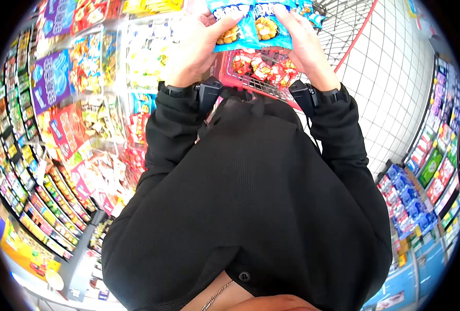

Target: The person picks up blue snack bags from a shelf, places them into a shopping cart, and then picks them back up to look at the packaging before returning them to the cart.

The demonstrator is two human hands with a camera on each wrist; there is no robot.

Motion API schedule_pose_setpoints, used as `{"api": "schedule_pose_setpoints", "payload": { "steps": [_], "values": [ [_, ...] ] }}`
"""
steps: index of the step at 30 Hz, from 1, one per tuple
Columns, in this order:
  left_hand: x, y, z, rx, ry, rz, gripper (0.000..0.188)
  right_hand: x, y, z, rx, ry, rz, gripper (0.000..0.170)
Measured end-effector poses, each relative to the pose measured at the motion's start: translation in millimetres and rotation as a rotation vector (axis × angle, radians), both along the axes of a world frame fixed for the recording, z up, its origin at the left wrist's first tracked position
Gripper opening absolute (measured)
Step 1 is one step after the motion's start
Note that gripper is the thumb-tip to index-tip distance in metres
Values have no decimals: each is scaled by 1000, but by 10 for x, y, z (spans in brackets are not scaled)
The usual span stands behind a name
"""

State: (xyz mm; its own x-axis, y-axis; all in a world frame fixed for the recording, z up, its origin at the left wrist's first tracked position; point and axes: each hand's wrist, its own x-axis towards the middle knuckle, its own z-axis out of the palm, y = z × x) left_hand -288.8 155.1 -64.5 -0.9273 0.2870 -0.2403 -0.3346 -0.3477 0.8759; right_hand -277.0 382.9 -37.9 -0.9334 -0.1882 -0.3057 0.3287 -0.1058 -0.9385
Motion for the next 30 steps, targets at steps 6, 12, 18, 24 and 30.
{"api": "schedule_pose_setpoints", "payload": {
  "steps": [6,12,18,24,30],
  "values": [
    [504,-479,396,-40,38,174,35,166,-530,246,1,50,164,36],
    [844,-635,816,-102,92,355,32,196,-999,439,-139,75,299,31],
    [1303,-954,992,-154,145,507,39,338,-1424,650,-44,60,460,29],
    [1717,-1255,945,9,108,582,48,541,-1773,736,-32,37,589,31],
    [2080,-1440,849,73,155,716,48,807,-2039,797,-9,24,709,26]
  ]
}}
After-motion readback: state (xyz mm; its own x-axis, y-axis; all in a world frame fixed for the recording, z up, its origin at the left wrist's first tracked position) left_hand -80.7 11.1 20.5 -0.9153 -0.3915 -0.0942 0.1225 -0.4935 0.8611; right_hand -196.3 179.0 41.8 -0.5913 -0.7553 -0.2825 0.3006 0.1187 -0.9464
